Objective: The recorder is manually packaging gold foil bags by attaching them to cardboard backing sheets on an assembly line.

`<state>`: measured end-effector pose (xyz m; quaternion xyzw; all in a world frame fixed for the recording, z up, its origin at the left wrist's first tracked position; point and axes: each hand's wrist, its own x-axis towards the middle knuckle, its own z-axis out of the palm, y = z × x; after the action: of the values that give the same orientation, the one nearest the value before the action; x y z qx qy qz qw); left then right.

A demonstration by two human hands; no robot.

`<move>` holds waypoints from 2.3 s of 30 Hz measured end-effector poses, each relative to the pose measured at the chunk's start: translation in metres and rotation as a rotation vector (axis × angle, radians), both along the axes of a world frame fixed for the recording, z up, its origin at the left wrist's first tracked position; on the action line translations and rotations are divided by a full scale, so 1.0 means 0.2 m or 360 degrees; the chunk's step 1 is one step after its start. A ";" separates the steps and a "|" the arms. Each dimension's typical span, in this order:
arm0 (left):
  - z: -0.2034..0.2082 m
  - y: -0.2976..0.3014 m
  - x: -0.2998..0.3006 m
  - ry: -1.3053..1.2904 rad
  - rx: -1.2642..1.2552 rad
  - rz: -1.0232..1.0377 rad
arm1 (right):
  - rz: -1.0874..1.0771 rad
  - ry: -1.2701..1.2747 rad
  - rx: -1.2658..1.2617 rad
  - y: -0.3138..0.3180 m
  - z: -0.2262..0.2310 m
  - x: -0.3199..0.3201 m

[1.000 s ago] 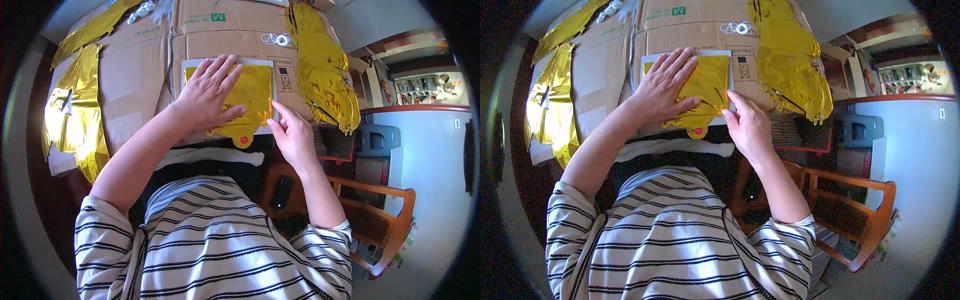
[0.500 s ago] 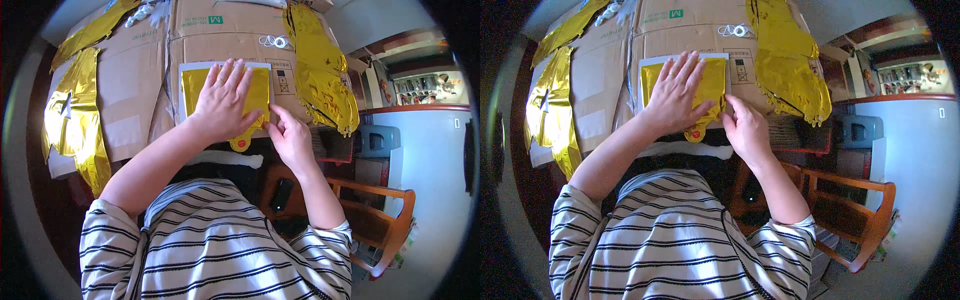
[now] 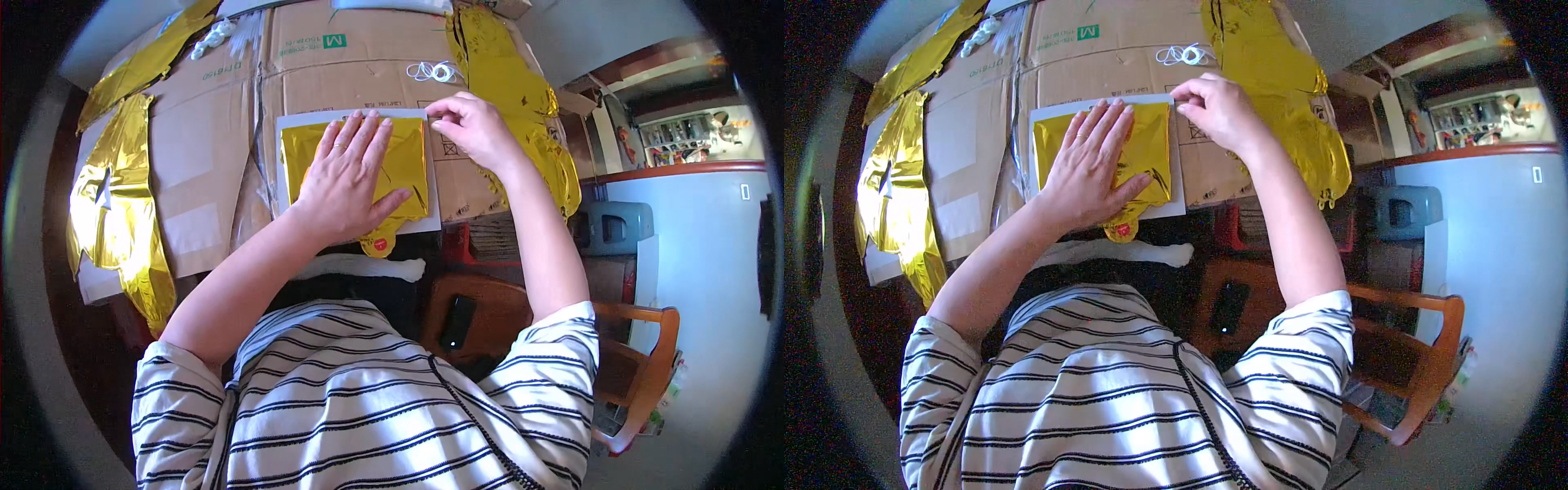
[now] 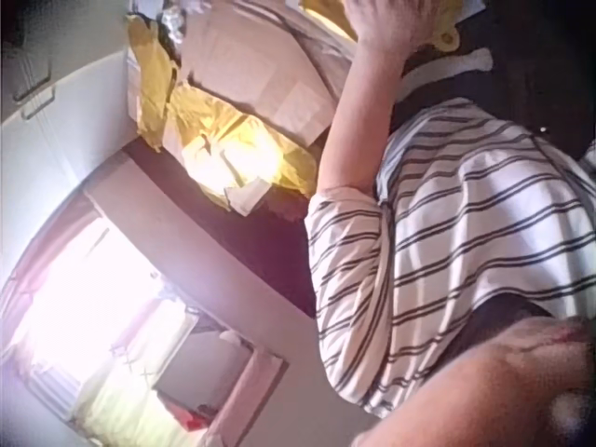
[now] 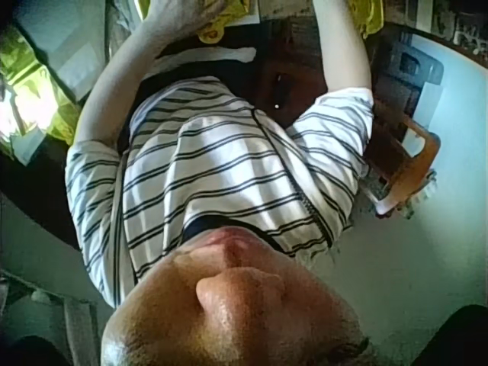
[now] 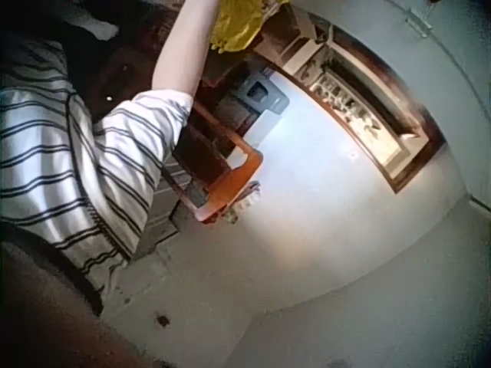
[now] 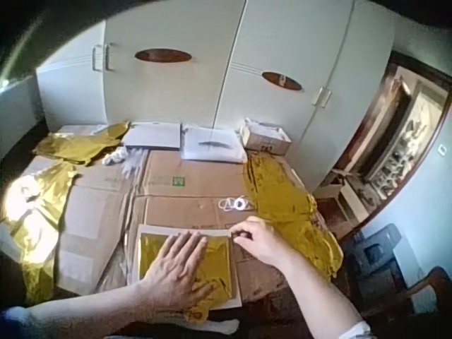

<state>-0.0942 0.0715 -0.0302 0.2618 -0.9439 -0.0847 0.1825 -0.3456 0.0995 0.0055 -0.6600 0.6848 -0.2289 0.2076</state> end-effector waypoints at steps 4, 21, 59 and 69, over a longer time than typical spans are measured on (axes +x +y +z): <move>0.01 0.00 0.01 0.0030 0.0057 -0.0018 | 0.0144 -0.0296 -0.0022 -0.07 -0.05 -0.03; 0.01 0.00 0.01 0.0097 0.0071 -0.0034 | 0.0201 -0.0151 0.0624 -0.18 0.09 -0.02; 0.01 0.00 0.01 0.0043 0.0112 -0.0027 | 0.0387 -0.0110 0.0042 -0.13 -0.04 -0.03; 0.01 0.00 0.01 0.0035 0.0110 -0.0037 | 0.0409 0.0100 -0.0164 -0.09 -0.07 -0.01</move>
<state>-0.0922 0.0719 -0.0274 0.2559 -0.9414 -0.1222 0.1828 -0.3469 0.0806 -0.0078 -0.7588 0.5882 -0.2144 0.1795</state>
